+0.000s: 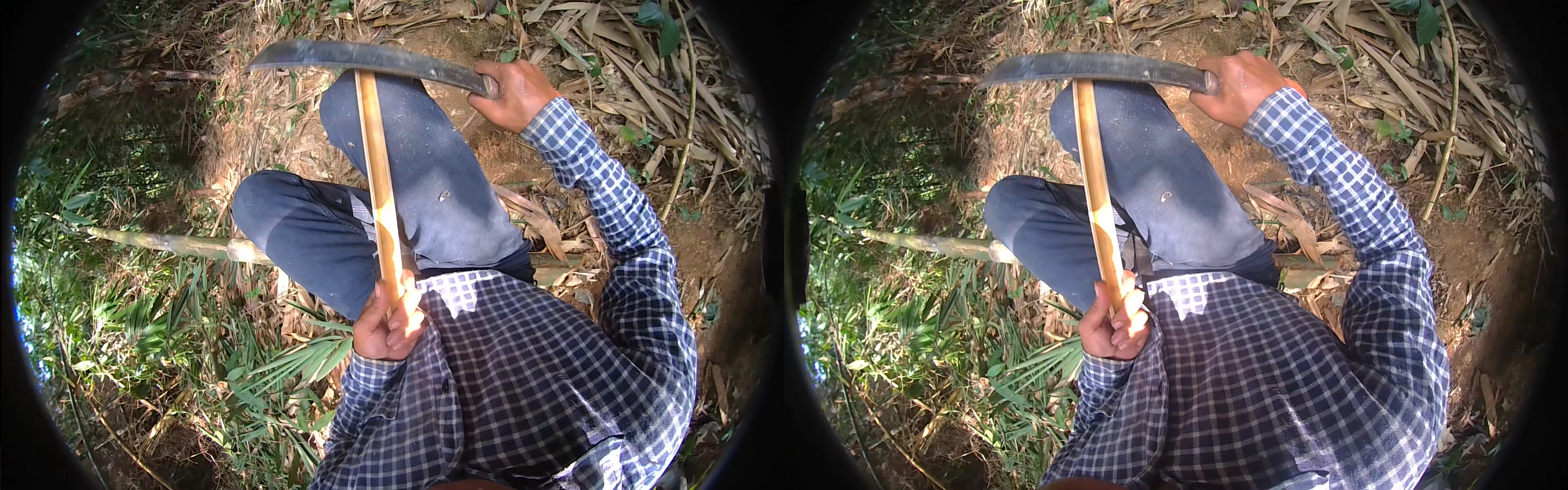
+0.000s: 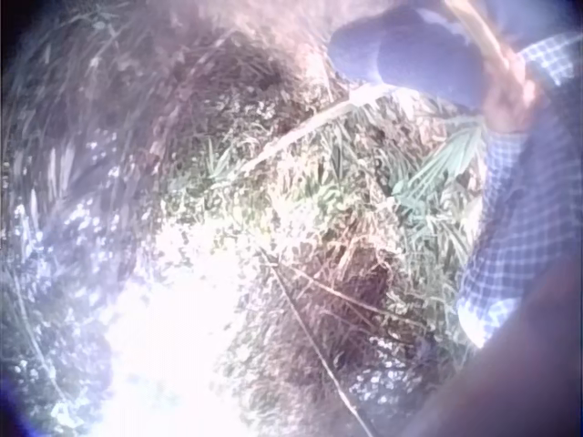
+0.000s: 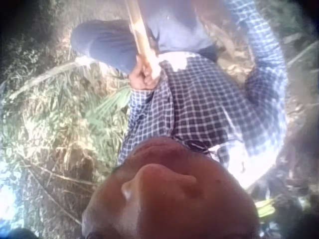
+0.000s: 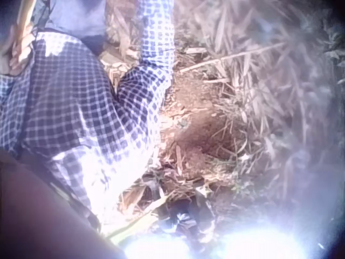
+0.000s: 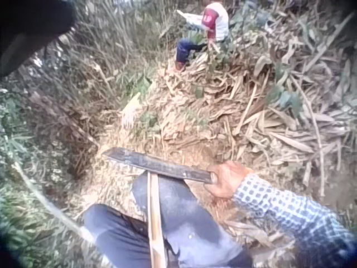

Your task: The person sits on the ground in a forest and uses a large knife to shave a long piece of bamboo. They hold the bamboo vertically against their leg and repeatedly scrape the blade along its length to remove the outer layer.

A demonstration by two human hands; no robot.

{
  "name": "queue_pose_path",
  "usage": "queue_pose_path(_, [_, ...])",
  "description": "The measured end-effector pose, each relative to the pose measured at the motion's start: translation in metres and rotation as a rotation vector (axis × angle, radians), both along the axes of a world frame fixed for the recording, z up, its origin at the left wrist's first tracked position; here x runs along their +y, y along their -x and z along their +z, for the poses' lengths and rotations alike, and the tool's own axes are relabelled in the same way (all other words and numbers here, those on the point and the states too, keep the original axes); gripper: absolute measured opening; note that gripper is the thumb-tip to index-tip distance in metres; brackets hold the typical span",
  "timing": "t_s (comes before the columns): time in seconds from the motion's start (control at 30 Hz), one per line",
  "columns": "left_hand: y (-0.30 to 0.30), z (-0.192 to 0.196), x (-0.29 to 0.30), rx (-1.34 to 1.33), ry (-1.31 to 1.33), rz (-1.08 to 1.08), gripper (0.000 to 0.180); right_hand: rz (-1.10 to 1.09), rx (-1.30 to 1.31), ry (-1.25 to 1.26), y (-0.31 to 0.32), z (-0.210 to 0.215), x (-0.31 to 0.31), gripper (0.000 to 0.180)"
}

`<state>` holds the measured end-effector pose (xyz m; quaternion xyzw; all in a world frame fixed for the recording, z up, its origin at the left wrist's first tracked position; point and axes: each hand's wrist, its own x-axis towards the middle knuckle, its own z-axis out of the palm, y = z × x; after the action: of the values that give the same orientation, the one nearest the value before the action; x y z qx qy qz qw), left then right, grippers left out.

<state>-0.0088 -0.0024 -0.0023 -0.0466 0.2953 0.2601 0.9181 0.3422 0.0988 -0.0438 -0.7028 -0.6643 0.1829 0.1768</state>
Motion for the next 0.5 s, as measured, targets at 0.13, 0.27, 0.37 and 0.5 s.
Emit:
queue_pose_path(0.13, [0.000,-0.001,-0.001,-0.013,0.081,0.006,0.046,0.088,0.081,0.027,0.014,0.012,-0.018,0.021])
queue_pose_path(0.27, [0.002,-0.006,-0.004,-0.047,0.117,0.026,0.047,0.264,0.006,-0.137,0.028,0.014,-0.030,0.017])
queue_pose_path(0.37, [0.002,-0.004,-0.001,-0.055,0.083,0.006,0.049,0.076,-0.018,0.046,0.015,0.009,-0.007,0.021])
queue_pose_path(0.5, [-0.005,0.004,0.002,0.060,-0.001,0.001,0.048,-0.154,0.056,0.069,-0.007,0.003,0.005,0.029])
